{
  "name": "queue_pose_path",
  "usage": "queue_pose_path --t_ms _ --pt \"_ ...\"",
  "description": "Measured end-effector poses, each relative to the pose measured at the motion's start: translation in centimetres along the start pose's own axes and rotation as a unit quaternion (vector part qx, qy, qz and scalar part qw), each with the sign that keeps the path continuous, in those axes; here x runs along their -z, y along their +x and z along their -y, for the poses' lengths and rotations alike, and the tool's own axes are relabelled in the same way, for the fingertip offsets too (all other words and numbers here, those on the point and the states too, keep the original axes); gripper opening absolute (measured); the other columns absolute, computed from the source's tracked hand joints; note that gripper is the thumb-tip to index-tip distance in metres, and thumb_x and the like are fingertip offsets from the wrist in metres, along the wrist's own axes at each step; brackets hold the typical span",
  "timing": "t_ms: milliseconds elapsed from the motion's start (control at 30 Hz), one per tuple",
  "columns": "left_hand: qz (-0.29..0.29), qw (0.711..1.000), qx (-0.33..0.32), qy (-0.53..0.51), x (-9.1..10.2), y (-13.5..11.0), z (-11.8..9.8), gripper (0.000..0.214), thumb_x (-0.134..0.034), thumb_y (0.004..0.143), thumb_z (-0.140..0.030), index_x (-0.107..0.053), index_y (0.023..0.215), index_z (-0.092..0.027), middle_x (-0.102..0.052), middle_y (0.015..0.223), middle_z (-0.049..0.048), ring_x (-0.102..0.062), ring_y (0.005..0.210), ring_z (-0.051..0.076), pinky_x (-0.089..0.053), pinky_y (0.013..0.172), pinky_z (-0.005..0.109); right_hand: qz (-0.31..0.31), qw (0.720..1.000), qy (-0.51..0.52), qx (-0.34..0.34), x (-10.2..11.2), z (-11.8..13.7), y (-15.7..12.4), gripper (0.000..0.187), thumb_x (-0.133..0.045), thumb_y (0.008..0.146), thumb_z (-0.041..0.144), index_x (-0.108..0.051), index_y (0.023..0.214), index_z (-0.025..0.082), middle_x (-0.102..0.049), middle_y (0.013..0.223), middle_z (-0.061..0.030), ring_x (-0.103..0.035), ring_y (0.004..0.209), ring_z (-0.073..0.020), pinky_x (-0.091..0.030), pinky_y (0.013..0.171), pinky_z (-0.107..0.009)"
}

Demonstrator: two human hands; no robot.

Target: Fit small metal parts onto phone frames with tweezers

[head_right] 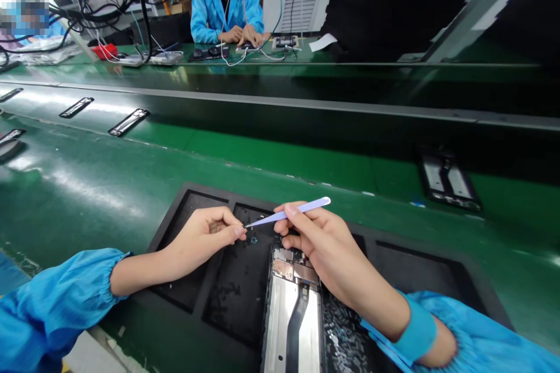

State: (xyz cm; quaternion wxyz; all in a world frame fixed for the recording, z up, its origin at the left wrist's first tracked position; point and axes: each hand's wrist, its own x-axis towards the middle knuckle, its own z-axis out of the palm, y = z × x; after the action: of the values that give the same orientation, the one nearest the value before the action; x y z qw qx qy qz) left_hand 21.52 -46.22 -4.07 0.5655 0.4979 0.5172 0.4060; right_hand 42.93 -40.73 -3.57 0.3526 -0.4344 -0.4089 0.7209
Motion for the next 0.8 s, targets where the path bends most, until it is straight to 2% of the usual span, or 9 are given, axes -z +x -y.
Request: queue_pose_path --t_ms 133,367,800 --pt "-0.001 1.0 0.004 0.0 -0.02 0.12 0.15 0.018 -0.068 0.083 -0.031 -0.068 0.081 -0.013 -0.072 0.084 0.0051 -0.062 0.075 0.013 -0.044 0.067 0.021 0.003 1.0 -0.007 -0.006 -0.12 -0.08 -0.16 0.043 -0.087 0.074 0.056 -0.076 0.089 0.018 -0.061 0.076 -0.0031 -0.051 0.059 -0.0115 -0.05 0.05 -0.022" --pt "0.001 1.0 0.004 -0.007 -0.1 -0.03 -0.16 0.018 -0.068 0.083 -0.031 -0.067 0.079 -0.013 -0.07 0.082 0.0043 -0.062 0.076 0.012 -0.045 0.07 0.021 0.005 1.0 -0.01 0.006 0.01 -0.09 -0.09 0.045 -0.088 0.073 0.058 -0.076 0.087 0.017 -0.062 0.074 -0.0036 -0.054 0.063 -0.0117 -0.05 0.054 -0.02" --pt "0.001 1.0 -0.009 0.028 0.0 0.09 -0.04 0.023 -0.067 0.086 -0.036 -0.067 0.081 -0.013 -0.069 0.081 0.0046 -0.061 0.074 0.013 -0.046 0.07 0.022 0.007 0.999 -0.035 0.018 -0.2 0.07 -0.15 0.047 -0.086 0.073 0.061 -0.074 0.084 0.016 -0.065 0.075 -0.0051 -0.055 0.064 -0.0135 -0.05 0.055 -0.024"
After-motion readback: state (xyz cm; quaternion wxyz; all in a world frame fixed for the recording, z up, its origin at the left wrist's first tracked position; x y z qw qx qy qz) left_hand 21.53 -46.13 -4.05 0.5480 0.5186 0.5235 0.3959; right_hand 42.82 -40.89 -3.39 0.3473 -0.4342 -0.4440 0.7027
